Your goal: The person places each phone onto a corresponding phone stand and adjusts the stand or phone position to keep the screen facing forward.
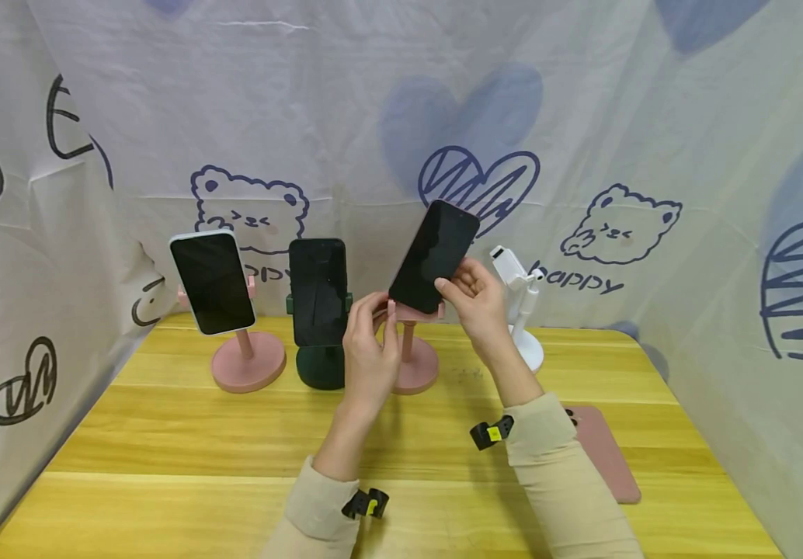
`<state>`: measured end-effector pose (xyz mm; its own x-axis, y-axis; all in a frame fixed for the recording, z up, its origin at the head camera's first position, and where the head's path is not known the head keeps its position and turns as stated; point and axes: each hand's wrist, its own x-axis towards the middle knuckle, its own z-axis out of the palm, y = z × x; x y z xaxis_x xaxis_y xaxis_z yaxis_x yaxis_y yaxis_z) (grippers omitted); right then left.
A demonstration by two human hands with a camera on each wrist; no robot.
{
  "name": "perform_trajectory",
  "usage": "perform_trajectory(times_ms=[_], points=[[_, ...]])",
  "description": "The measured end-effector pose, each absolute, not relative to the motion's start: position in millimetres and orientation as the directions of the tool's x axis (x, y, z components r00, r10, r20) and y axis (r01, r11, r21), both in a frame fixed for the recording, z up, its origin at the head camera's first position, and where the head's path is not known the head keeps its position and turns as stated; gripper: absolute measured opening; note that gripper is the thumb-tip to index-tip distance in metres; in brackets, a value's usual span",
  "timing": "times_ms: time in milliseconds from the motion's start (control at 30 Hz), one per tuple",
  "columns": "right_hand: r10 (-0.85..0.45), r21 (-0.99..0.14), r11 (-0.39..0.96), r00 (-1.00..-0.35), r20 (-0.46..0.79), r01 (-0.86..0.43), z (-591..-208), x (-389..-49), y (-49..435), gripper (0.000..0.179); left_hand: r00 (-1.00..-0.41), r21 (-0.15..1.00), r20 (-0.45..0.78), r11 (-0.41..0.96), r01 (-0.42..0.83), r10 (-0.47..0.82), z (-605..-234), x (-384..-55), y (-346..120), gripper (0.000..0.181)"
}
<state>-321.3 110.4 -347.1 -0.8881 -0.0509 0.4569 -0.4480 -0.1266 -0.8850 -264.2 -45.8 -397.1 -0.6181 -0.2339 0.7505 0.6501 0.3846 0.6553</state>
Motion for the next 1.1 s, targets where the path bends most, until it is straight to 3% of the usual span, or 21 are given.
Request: perform_trajectory(times_ms=[200,433,833,1100], points=[[-0.112,-0.870,-0.184,-0.869,0.481,-0.458,-348,-325,109,0.046,-0.638,0.674,0.734,0.364,0.643,-0.232,-397,-264,-47,0.026],[-0.144,-0.866,-0.125,-0.855,0.498,-0.484,-351,-327,112,0.043,-0.666,0.702,0.707,0.352,0.619,-0.237,-396,-263,-48,0.027],[-0.207,-0.824,-0.045,-0.802,0.561,-0.565,-348,-332,117,0.043,-0.596,0.664,0.748,0.350,0.661,-0.293,-395,-263,-49,0.019],[-0.216,-0.820,-0.032,-0.797,0.564,-0.572,-349,-333,119,0.044,-0.595,0.657,0.753,0.359,0.663,-0.280,-394,-262,-51,0.020]])
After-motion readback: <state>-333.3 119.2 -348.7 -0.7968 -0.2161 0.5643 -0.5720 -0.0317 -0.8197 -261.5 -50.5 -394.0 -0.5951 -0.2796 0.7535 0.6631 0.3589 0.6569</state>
